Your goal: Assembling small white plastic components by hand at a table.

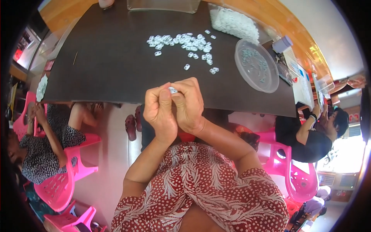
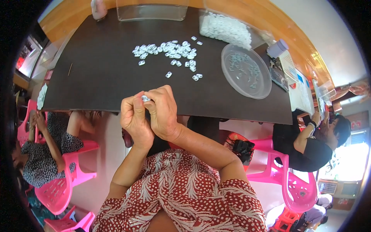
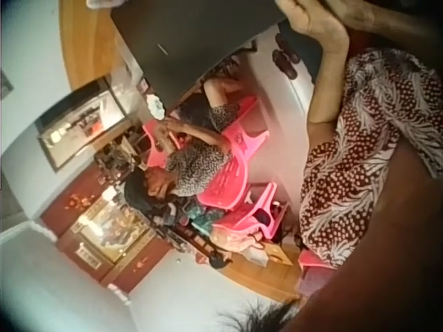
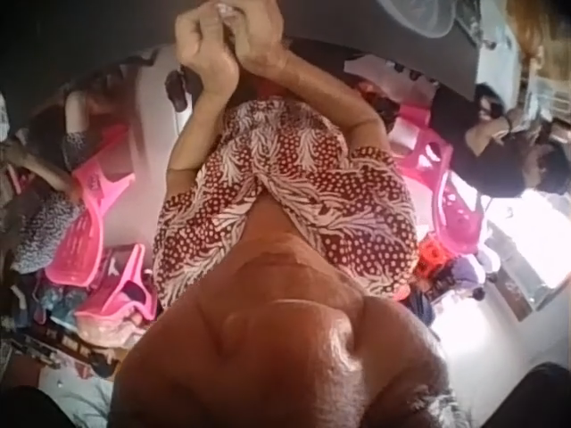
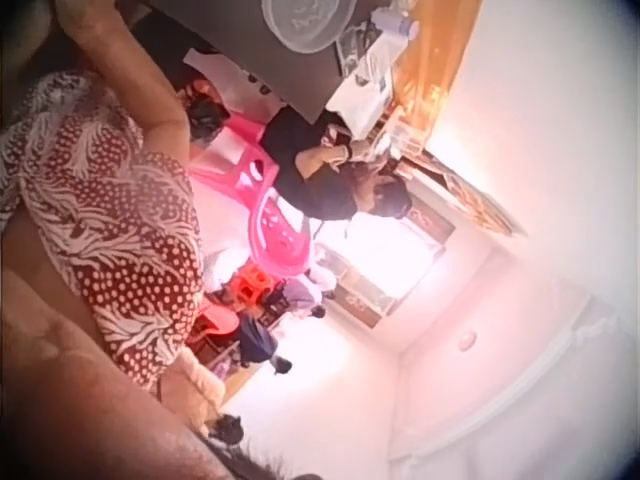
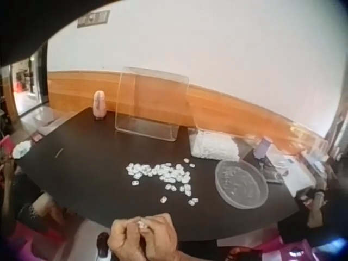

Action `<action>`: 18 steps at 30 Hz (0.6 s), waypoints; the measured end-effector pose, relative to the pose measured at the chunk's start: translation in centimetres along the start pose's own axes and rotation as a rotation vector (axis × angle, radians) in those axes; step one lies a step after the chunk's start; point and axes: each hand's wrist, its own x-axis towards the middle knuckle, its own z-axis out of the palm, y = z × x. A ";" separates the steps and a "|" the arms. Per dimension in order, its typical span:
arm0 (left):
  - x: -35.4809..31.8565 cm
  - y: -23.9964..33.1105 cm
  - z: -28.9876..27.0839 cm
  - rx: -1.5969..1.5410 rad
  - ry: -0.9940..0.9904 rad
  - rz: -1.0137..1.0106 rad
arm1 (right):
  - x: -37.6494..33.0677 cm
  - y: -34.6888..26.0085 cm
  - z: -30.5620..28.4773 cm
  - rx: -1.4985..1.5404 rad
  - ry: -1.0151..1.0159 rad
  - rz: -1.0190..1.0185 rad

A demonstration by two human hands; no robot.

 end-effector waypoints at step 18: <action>7.9 -5.0 3.4 1.113 -0.581 0.539 | 19.6 18.3 -16.2 -0.724 0.133 0.133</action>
